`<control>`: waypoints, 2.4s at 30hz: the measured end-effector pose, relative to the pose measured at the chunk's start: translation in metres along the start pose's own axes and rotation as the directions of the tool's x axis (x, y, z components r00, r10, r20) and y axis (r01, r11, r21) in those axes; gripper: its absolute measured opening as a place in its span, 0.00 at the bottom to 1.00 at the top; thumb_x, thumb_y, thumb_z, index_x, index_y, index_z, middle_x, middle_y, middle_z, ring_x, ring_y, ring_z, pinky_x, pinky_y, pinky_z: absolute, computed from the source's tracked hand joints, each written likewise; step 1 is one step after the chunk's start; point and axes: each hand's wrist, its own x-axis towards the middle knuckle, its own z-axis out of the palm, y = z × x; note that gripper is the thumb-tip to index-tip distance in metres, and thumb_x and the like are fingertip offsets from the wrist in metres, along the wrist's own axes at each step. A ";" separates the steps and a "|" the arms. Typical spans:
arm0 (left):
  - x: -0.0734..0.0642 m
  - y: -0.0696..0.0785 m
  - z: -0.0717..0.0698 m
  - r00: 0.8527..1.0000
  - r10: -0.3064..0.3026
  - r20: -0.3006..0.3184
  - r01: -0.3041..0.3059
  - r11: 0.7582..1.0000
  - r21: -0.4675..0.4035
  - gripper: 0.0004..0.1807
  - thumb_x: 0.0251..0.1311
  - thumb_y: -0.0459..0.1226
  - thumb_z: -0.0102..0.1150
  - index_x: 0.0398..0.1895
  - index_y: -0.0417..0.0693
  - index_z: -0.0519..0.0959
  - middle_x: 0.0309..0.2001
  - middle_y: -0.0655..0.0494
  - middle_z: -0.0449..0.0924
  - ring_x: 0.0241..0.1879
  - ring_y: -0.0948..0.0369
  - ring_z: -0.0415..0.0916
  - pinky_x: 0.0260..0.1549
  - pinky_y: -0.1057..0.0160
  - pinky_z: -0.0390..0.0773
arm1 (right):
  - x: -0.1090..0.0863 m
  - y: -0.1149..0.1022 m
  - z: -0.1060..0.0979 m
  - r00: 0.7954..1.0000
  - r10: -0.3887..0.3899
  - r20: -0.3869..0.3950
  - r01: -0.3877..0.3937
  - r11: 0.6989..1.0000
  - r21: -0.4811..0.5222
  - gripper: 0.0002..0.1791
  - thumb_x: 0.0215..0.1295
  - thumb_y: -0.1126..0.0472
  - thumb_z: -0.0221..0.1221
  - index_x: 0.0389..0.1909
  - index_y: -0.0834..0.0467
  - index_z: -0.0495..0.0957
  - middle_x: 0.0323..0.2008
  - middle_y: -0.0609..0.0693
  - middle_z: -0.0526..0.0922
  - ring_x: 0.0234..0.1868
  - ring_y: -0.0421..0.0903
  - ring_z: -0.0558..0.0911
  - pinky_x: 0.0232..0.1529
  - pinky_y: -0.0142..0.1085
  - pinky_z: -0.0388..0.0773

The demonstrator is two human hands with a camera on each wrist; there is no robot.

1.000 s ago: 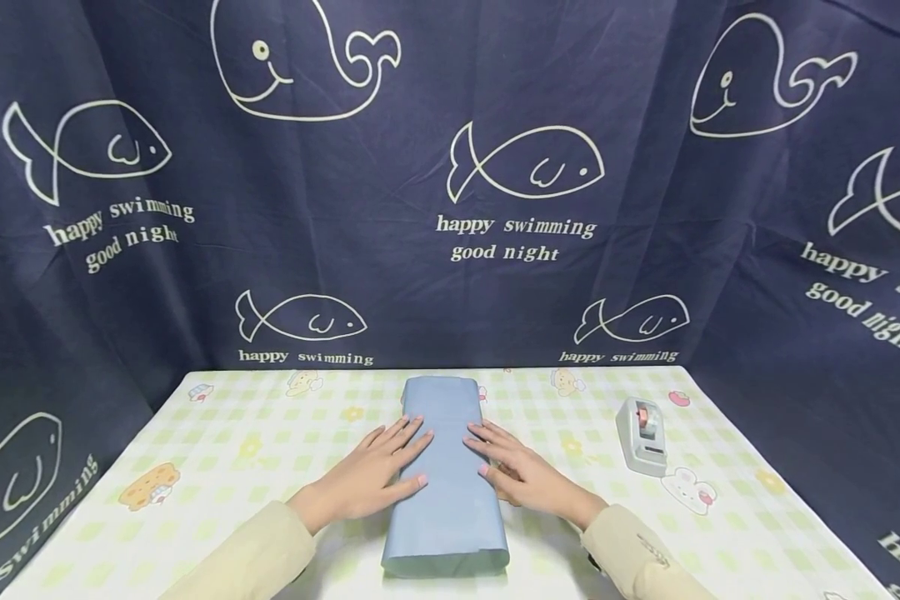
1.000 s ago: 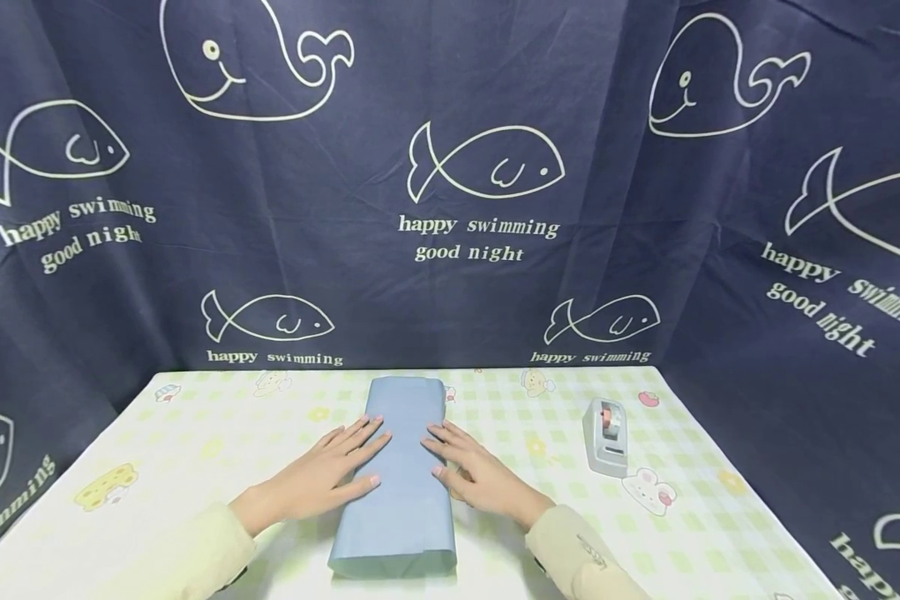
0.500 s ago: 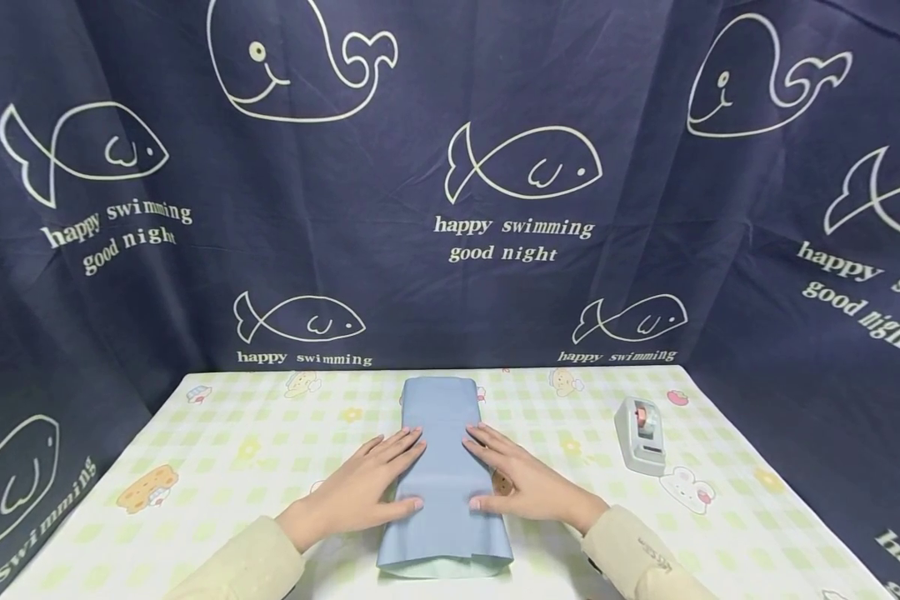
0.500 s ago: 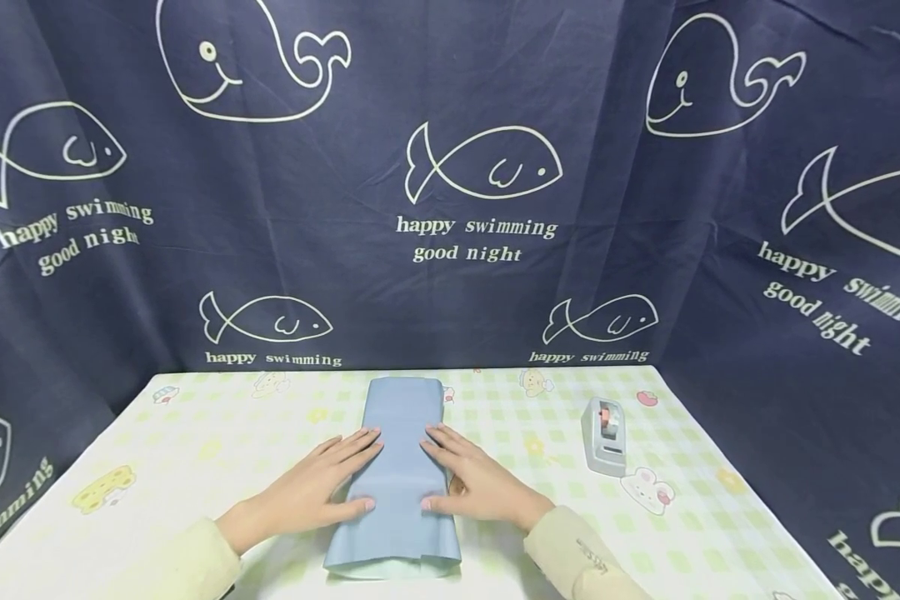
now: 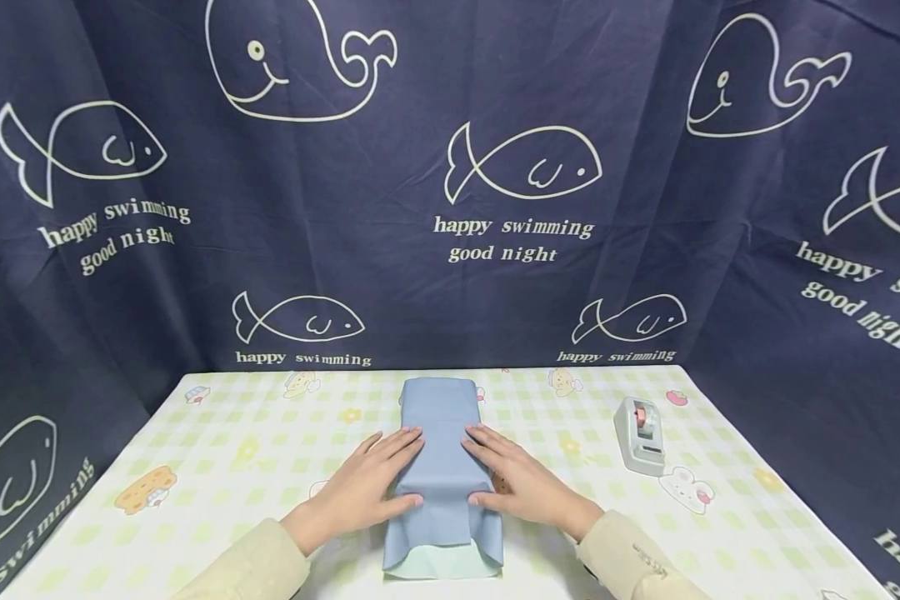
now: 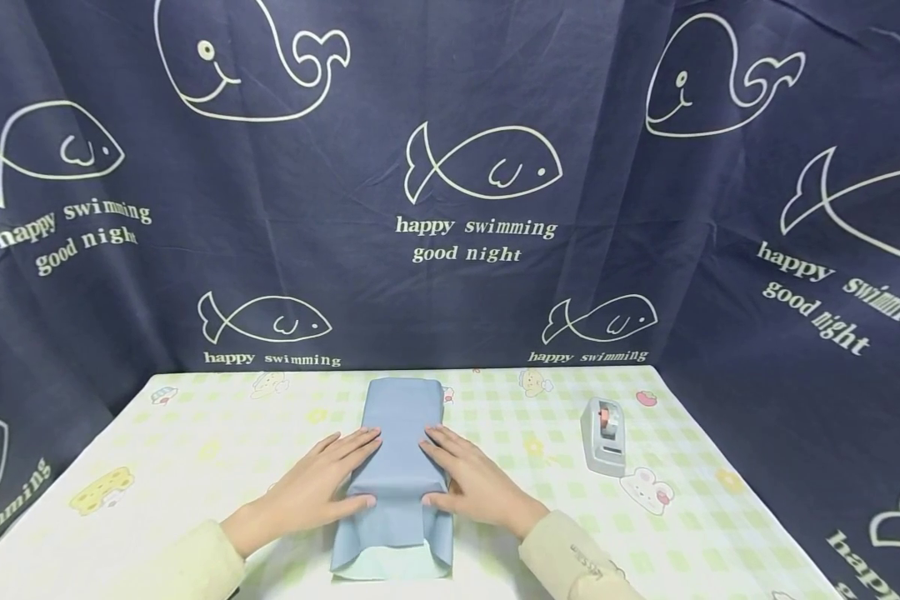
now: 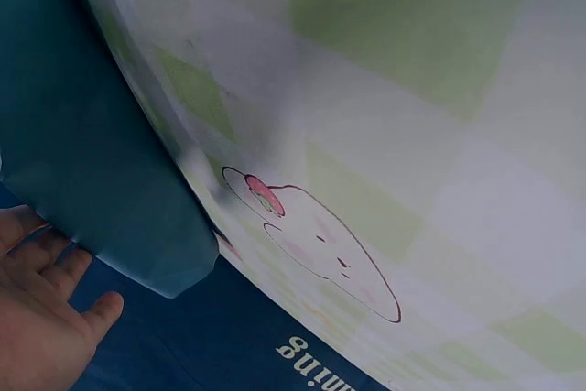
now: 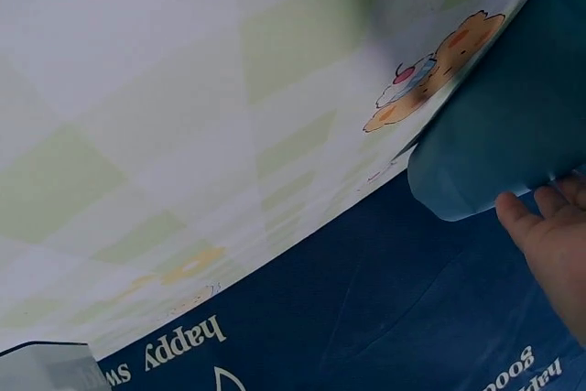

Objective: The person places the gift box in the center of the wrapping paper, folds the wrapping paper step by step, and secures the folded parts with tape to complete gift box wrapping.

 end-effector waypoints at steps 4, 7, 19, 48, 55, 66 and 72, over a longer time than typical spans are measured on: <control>0.002 0.000 0.000 1.000 -0.001 -0.001 0.001 1.000 0.022 0.40 0.55 0.58 0.53 0.65 0.44 0.63 0.68 0.52 0.60 0.67 0.55 0.56 0.64 0.47 0.56 | 0.001 0.001 0.001 1.000 0.004 -0.012 -0.005 1.000 -0.029 0.37 0.58 0.45 0.58 0.65 0.59 0.62 0.68 0.55 0.59 0.69 0.54 0.57 0.64 0.51 0.58; 0.004 -0.001 0.003 1.000 0.002 -0.009 -0.002 0.999 0.051 0.39 0.56 0.57 0.53 0.65 0.44 0.63 0.68 0.52 0.59 0.67 0.54 0.57 0.64 0.47 0.57 | 0.003 0.001 0.001 1.000 0.012 -0.020 -0.013 0.999 -0.036 0.37 0.58 0.47 0.59 0.65 0.60 0.62 0.68 0.55 0.59 0.69 0.53 0.57 0.65 0.50 0.57; 0.019 -0.011 0.011 0.997 0.037 -0.064 -0.028 0.990 0.136 0.36 0.57 0.54 0.54 0.63 0.42 0.65 0.66 0.48 0.62 0.65 0.52 0.60 0.63 0.48 0.59 | 0.013 0.011 0.003 0.998 0.036 -0.050 -0.040 0.997 -0.064 0.37 0.58 0.49 0.60 0.65 0.61 0.61 0.68 0.57 0.59 0.69 0.54 0.57 0.64 0.49 0.59; 0.024 0.002 0.021 0.990 -0.114 -0.082 0.120 0.990 0.074 0.50 0.37 0.56 0.70 0.63 0.43 0.62 0.66 0.49 0.60 0.66 0.54 0.57 0.65 0.48 0.54 | 0.019 0.005 0.017 0.985 0.103 -0.136 -0.121 0.984 -0.129 0.44 0.45 0.49 0.69 0.63 0.59 0.63 0.66 0.54 0.62 0.68 0.52 0.60 0.65 0.47 0.59; 0.024 0.004 0.026 0.985 -0.124 -0.117 0.134 0.988 0.080 0.54 0.33 0.52 0.74 0.65 0.41 0.60 0.65 0.48 0.60 0.65 0.52 0.58 0.65 0.49 0.56 | 0.019 0.003 0.020 0.985 0.099 -0.143 -0.122 0.980 -0.156 0.44 0.44 0.50 0.70 0.62 0.60 0.62 0.66 0.55 0.61 0.68 0.52 0.60 0.65 0.46 0.58; 0.021 0.007 0.026 0.991 -0.109 -0.075 0.116 0.988 0.103 0.56 0.36 0.51 0.73 0.68 0.40 0.54 0.69 0.45 0.53 0.68 0.50 0.52 0.65 0.48 0.54 | 0.018 0.002 0.020 0.983 0.113 -0.147 -0.135 0.980 -0.149 0.49 0.45 0.48 0.69 0.66 0.63 0.58 0.67 0.55 0.60 0.69 0.51 0.58 0.66 0.46 0.56; 0.019 0.002 0.022 0.996 -0.085 -0.011 0.085 0.996 -0.004 0.52 0.45 0.49 0.67 0.70 0.39 0.50 0.71 0.45 0.48 0.70 0.49 0.47 0.65 0.44 0.50 | 0.018 0.001 0.025 0.978 0.142 -0.151 -0.168 0.969 -0.181 0.49 0.45 0.49 0.69 0.66 0.62 0.58 0.68 0.55 0.59 0.69 0.51 0.57 0.66 0.46 0.57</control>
